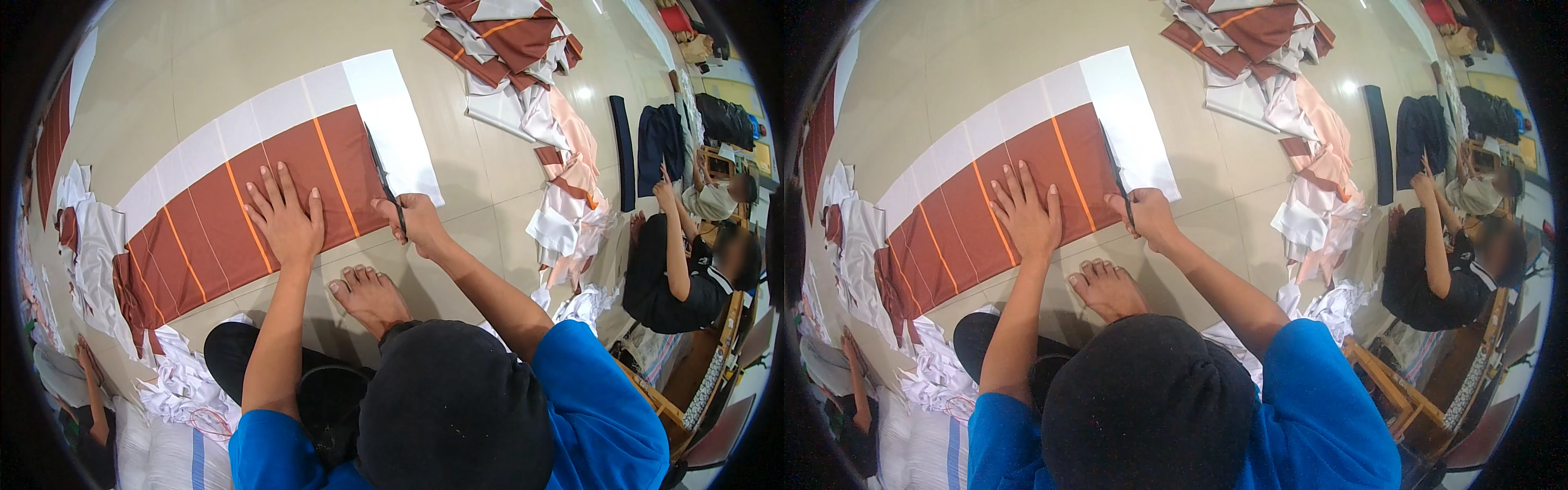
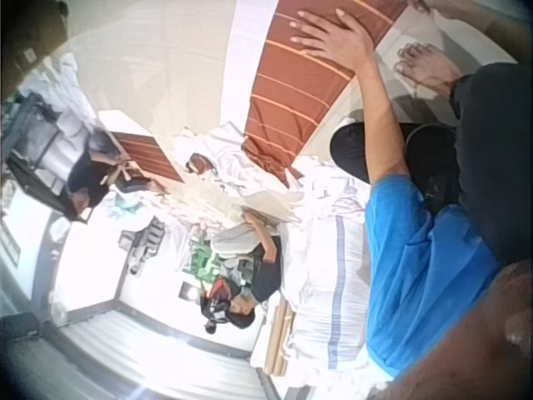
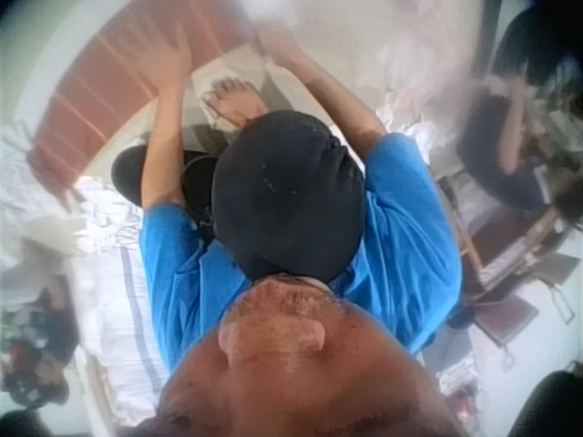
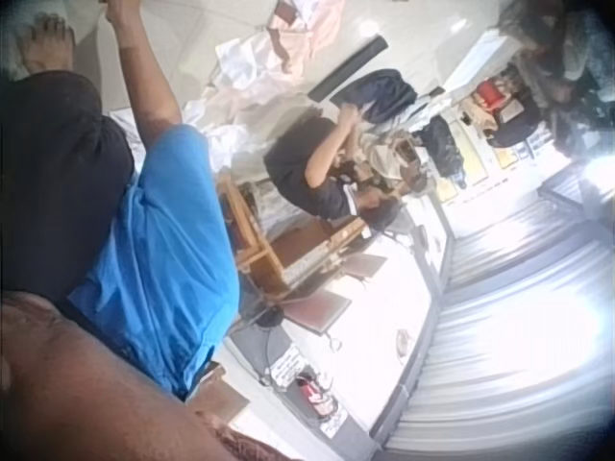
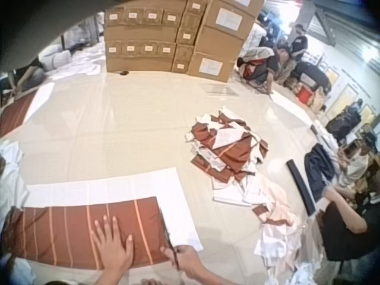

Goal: The person cuts a large piece of maroon fabric with orange stripes into several strips using scissors. They sit on the floor, hold the fabric with one hand, and cut along marked lines with the other.

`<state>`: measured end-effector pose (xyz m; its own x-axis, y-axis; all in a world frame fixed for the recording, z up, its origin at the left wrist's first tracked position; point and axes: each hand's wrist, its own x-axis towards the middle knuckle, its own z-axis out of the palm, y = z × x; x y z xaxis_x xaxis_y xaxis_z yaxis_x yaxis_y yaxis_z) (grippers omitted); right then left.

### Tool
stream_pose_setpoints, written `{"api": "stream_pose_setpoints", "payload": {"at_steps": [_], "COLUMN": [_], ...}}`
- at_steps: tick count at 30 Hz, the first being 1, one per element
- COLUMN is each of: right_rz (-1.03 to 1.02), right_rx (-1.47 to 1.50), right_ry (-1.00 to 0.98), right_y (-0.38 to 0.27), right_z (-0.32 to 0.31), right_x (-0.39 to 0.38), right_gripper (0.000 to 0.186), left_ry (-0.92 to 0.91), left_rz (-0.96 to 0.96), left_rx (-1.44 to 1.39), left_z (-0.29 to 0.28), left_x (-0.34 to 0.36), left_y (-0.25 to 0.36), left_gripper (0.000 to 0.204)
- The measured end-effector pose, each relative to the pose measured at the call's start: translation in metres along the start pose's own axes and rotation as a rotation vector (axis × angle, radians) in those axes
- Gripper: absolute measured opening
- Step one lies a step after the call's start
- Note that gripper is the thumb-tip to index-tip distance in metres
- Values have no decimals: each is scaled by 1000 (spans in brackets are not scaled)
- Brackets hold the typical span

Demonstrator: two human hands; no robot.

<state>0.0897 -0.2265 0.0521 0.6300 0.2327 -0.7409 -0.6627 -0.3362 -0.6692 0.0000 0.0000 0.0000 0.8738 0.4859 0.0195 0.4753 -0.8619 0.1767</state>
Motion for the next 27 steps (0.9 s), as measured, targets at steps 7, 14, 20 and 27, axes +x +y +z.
{"api": "stream_pose_setpoints", "payload": {"at_steps": [7, 14, 20, 27], "right_rz": [-27, -48, -48, -49], "right_rx": [12, -9, -34, 19], "right_ry": [1, 13, 21, 2], "right_y": [4, 7, 11, 3], "right_z": [1, -1, -3, 0], "right_x": [3, 5, 7, 4], "right_gripper": [47, 45, 45, 46], "left_ry": [8, 21, 23, 12], "left_rz": [2, 7, 7, 1], "left_rx": [7, -13, -19, 2], "left_z": [-1, -1, 1, 2], "left_x": [1, 0, 0, 0], "left_y": [-2, 0, 1, 0], "left_gripper": [82, 81, 82, 82]}}
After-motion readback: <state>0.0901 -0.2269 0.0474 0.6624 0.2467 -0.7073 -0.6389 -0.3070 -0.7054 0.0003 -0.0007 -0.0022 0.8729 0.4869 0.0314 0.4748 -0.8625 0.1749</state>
